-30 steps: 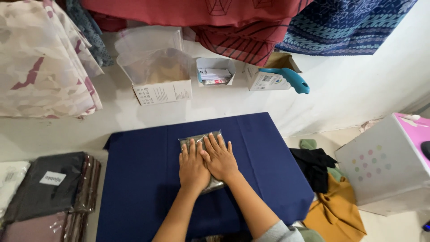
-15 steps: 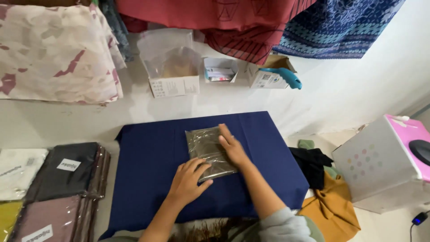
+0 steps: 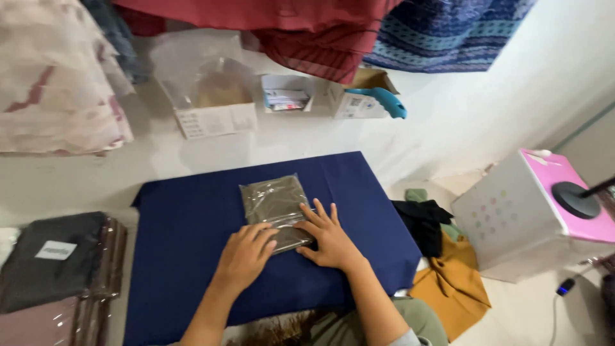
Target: Folding a hijab, placing it in a plastic sleeve, and using a lint roller to clean another hijab.
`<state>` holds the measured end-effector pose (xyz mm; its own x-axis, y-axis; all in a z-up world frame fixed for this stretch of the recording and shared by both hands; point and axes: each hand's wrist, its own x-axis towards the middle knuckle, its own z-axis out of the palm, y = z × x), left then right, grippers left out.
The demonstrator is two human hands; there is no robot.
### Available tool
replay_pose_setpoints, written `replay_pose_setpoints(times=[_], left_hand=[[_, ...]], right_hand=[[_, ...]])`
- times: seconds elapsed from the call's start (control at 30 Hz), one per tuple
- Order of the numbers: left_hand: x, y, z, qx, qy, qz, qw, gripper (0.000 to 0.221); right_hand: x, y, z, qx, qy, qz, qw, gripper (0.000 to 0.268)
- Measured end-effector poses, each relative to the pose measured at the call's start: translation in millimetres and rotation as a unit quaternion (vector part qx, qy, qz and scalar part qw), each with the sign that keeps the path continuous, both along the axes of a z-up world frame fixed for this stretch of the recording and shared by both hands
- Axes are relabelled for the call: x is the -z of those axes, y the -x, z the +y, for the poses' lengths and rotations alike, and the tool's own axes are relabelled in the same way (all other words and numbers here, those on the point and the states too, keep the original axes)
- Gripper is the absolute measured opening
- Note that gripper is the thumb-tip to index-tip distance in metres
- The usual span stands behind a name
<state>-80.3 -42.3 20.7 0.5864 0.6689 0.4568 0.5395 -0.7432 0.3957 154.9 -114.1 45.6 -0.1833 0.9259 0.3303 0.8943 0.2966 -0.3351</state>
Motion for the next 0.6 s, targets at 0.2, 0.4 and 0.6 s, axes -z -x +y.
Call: replay_pose_setpoints(times=[0.2, 0.4, 0.6], left_hand=[[-7, 7, -1, 0.020, 0.016, 0.040, 0.999, 0.073], [-19, 15, 1, -0.007, -0.028, -0.037, 0.999, 0.053], [-80, 16, -40, -0.001, -0.035, -0.262, 0.964, 0.019]], right_hand=[[12, 3, 3, 0.008, -0.097, -0.042, 0.994, 0.035], [-7, 8, -5, -0.001, -0.131, -0.011, 0.991, 0.028], [-73, 11, -41, -0.097, -0.150, 0.336, 0.925, 0.048]])
